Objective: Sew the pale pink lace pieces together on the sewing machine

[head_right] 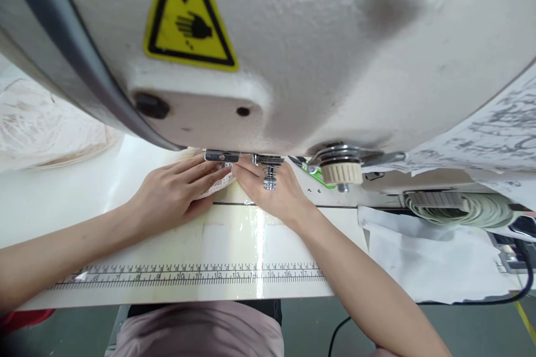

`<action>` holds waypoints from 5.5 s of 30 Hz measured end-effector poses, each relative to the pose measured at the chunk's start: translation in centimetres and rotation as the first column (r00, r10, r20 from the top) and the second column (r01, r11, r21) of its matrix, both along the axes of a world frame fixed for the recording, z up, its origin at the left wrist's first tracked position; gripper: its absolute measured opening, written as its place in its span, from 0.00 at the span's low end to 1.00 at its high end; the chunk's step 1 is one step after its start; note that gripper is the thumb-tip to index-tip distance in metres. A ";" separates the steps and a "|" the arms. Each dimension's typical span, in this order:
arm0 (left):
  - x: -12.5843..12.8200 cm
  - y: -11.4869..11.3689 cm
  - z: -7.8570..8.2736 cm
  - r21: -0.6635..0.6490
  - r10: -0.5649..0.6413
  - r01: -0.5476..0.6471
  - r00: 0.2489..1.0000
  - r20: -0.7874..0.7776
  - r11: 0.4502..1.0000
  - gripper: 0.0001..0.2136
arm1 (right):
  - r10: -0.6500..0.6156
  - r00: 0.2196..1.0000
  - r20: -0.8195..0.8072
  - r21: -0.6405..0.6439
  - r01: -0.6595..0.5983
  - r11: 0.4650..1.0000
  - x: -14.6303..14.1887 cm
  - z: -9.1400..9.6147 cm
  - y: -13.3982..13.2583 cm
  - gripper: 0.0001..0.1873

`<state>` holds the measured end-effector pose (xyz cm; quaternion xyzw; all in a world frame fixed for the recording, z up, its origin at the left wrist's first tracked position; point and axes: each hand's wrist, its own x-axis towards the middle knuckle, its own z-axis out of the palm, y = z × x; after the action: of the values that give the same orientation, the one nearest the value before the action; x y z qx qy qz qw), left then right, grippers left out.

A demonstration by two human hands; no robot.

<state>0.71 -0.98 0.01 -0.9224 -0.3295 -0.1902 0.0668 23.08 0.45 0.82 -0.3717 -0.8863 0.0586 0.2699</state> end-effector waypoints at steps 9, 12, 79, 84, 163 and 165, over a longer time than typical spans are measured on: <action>0.0 0.4 -0.2 0.022 -0.025 0.025 1.000 0.006 0.999 0.17 | -0.028 0.998 -0.048 -0.091 0.023 0.996 0.1 -0.8 0.3 0.11; -0.3 0.3 -0.2 0.075 -0.119 0.121 0.993 -0.024 0.990 0.16 | -0.042 0.999 -0.033 -0.099 0.038 0.994 0.2 -1.0 0.1 0.11; 0.3 0.2 0.4 0.054 0.036 -0.036 0.999 0.005 0.998 0.17 | -0.006 0.989 0.147 0.193 -0.023 0.981 0.3 -1.4 -0.6 0.12; 0.4 0.3 0.3 -0.021 0.039 -0.039 0.999 0.034 0.999 0.17 | -0.031 0.994 0.104 0.095 0.021 0.995 0.2 -0.7 -0.5 0.11; 0.1 -0.4 0.3 0.203 0.095 -0.083 0.994 -0.050 0.976 0.14 | -0.109 0.956 0.272 0.359 0.004 0.933 -0.5 -1.3 -1.1 0.11; 0.1 -0.3 0.4 0.207 0.098 -0.083 0.993 -0.063 0.975 0.15 | -0.112 0.954 0.279 0.364 0.003 0.931 -0.4 -1.3 -1.1 0.11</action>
<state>0.84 -1.27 0.36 -0.9010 -0.3474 -0.1861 0.1815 22.66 -0.62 -0.51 -0.3465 -0.9009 -0.1687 0.1996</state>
